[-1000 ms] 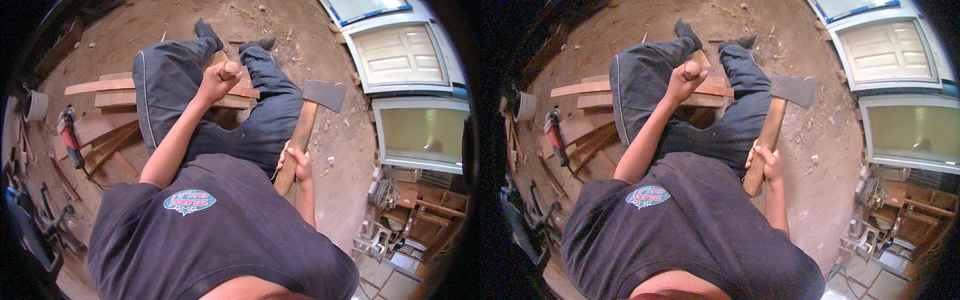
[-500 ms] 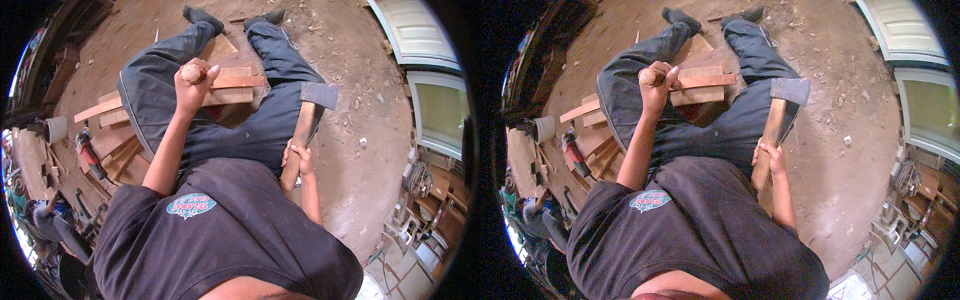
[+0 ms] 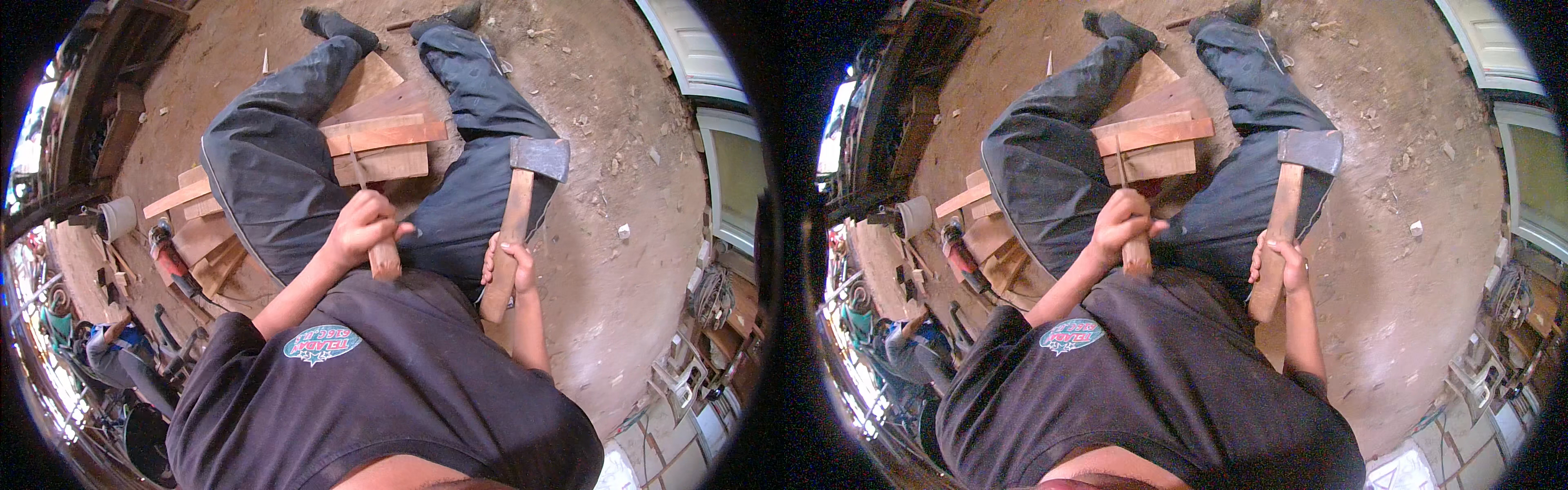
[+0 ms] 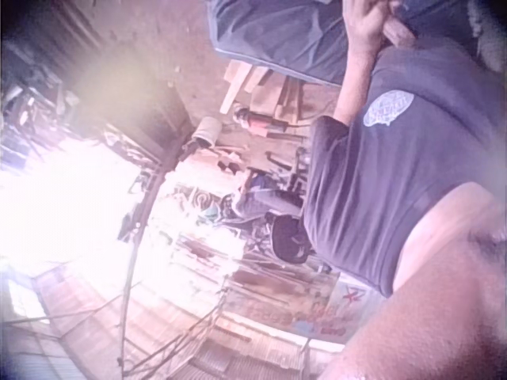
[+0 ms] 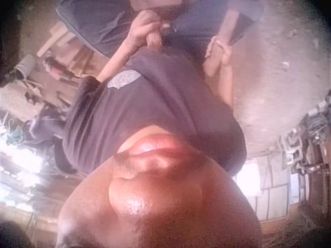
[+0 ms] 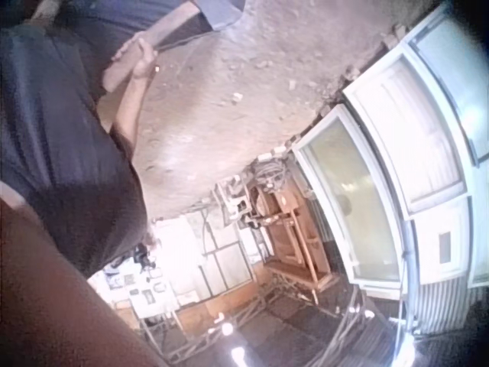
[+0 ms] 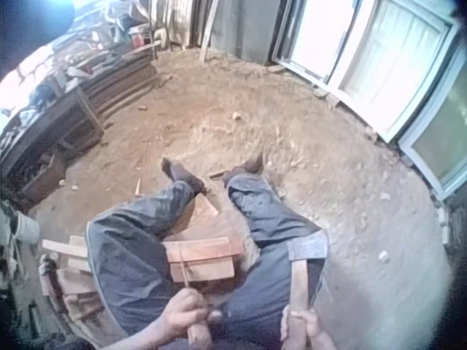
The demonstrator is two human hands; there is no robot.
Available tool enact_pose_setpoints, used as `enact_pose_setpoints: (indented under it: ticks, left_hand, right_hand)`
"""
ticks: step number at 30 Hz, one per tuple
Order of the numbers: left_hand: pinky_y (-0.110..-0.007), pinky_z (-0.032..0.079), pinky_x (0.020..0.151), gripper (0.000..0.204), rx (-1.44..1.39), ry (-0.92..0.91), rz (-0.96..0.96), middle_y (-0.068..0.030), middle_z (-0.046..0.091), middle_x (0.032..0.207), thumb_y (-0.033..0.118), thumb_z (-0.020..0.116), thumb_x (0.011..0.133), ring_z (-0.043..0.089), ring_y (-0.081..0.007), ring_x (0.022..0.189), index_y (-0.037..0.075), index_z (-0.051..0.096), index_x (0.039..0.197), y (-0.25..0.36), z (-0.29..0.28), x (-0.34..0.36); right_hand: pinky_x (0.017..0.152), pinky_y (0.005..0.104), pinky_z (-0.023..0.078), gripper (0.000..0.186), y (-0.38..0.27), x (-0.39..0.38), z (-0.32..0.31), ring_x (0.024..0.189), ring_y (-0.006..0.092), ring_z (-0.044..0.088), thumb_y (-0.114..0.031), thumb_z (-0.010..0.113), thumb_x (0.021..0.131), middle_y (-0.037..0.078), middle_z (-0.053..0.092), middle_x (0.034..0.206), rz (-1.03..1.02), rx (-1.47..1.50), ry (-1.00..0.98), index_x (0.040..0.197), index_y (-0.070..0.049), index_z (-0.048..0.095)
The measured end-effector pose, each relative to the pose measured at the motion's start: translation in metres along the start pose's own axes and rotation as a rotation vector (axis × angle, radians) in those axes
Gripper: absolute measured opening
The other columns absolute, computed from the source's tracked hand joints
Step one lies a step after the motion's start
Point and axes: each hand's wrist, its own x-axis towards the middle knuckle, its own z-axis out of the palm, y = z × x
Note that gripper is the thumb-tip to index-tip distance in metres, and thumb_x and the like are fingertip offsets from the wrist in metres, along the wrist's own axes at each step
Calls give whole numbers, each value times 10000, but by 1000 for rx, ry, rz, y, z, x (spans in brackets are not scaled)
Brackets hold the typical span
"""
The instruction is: The person carves a wooden piece by hammering a small axe into it while sitting on the ground.
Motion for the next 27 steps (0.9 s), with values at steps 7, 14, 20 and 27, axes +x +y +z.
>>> enact_pose_setpoints:
  ticks: [7,14,20,27]
  left_hand:
    - [-344,473,563,315,-326,339,-140,-86,573,756,134,801,804,541,-209,650,77,494,841,13,-33,5]
    - [-285,399,497,170,-501,938,-476,-54,474,630,22,594,916,470,-151,543,77,467,817,-54,-70,61]
    - [-254,387,467,184,-548,987,-512,-41,511,607,43,646,897,491,-125,506,59,497,791,-76,-65,74]
    - [-277,392,453,208,-554,968,-592,-50,501,588,31,642,880,479,-137,485,69,488,747,-82,-53,82]
  right_hand:
    - [500,406,537,283,-3,0,2,490,243,572,-289,528,849,130,554,649,42,15,0,922,-17,509]
    - [497,386,541,330,-3,2,2,494,229,569,-355,510,840,120,536,650,73,-45,3,923,-38,475]
    - [501,412,543,296,-7,3,6,496,243,574,-306,534,846,129,553,650,88,11,21,932,-25,505]
    - [490,418,540,300,-7,4,0,490,250,569,-308,529,844,136,550,652,102,-2,-2,931,-22,499]
